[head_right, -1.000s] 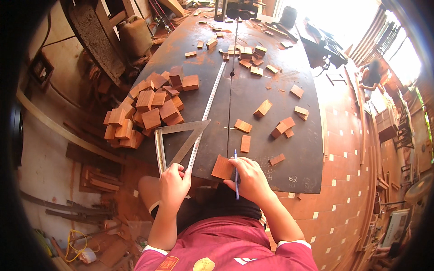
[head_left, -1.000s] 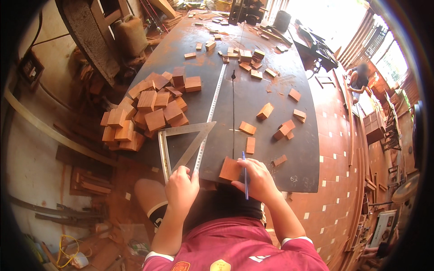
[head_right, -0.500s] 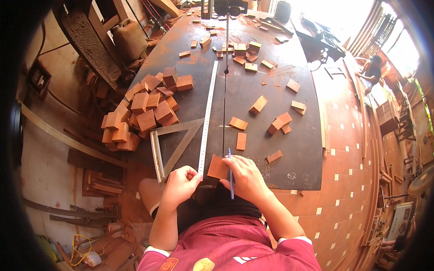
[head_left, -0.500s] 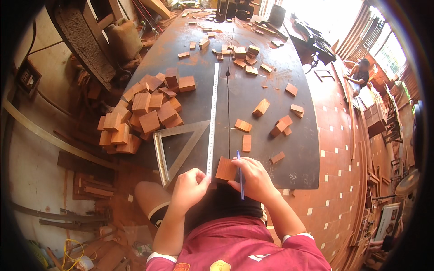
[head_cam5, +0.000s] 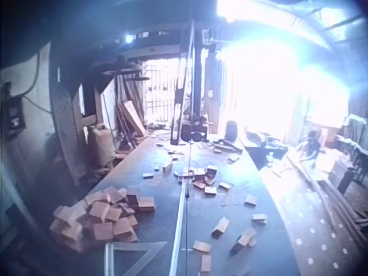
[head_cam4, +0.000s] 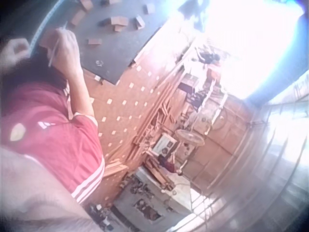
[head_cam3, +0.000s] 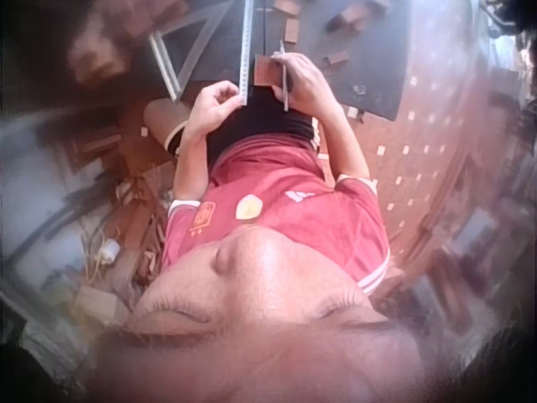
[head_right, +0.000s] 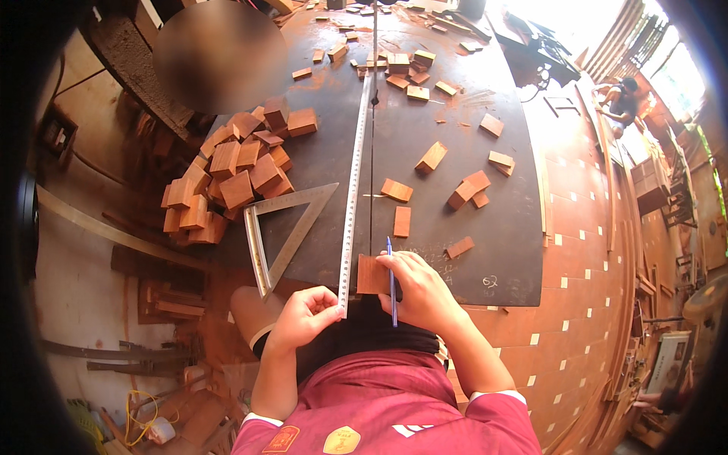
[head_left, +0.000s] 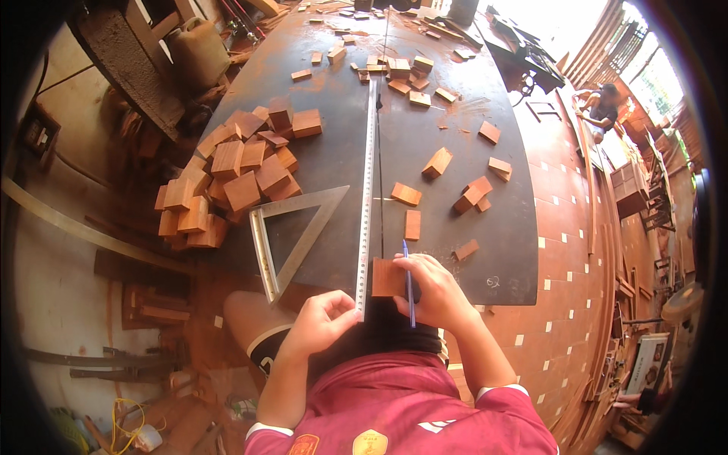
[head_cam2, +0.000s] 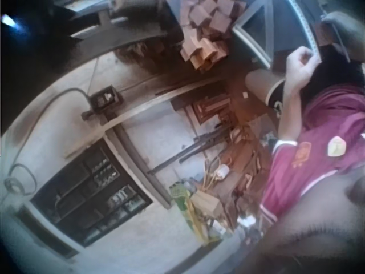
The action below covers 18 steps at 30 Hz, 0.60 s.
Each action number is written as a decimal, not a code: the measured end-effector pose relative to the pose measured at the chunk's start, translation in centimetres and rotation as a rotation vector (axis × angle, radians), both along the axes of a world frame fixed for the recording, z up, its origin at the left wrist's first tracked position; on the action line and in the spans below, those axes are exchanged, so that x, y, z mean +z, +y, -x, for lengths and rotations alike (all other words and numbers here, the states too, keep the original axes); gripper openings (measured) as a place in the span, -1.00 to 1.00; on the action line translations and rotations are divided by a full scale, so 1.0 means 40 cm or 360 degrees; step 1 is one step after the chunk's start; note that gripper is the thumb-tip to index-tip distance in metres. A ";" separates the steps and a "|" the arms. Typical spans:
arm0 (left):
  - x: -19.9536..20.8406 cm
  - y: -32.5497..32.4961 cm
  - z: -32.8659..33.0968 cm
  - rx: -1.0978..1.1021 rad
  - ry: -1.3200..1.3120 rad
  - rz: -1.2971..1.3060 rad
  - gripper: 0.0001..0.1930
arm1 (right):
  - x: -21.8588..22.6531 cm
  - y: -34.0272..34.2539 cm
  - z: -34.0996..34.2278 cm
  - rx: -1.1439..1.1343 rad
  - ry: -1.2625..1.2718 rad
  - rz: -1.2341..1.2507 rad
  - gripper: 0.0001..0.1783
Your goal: The person repeatedly measures and marks small wooden blocks on a workbench using a metal ruler and a set square, then draws lines with a blue pen. The person handles the blocks one at a time, aligns them with the tools, and marks them before moving to the next piece.
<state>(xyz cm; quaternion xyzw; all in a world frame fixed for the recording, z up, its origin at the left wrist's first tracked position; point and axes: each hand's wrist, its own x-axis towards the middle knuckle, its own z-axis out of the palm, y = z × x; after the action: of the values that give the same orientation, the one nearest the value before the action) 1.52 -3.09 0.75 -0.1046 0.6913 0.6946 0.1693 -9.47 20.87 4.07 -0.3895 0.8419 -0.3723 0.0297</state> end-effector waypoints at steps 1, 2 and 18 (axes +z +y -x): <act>-0.005 -0.009 -0.002 0.0050 0.0004 0.0018 -0.91 | 0.000 -0.004 0.000 0.0019 -0.0008 0.0002 -0.31; -0.007 -0.019 -0.002 0.0084 0.0025 -0.0005 -0.91 | -0.002 -0.011 -0.001 0.0036 -0.0007 0.0019 -0.31; -0.016 -0.014 0.020 0.0245 0.0118 0.0141 -0.90 | 0.030 -0.058 -0.004 0.0048 -0.0754 0.0481 -0.88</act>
<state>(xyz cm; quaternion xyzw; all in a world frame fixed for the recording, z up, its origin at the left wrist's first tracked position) 0.71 -3.63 0.11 -0.1391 0.7171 0.6776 0.0848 -9.30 18.56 5.26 -0.3041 0.7406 -0.5738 0.1727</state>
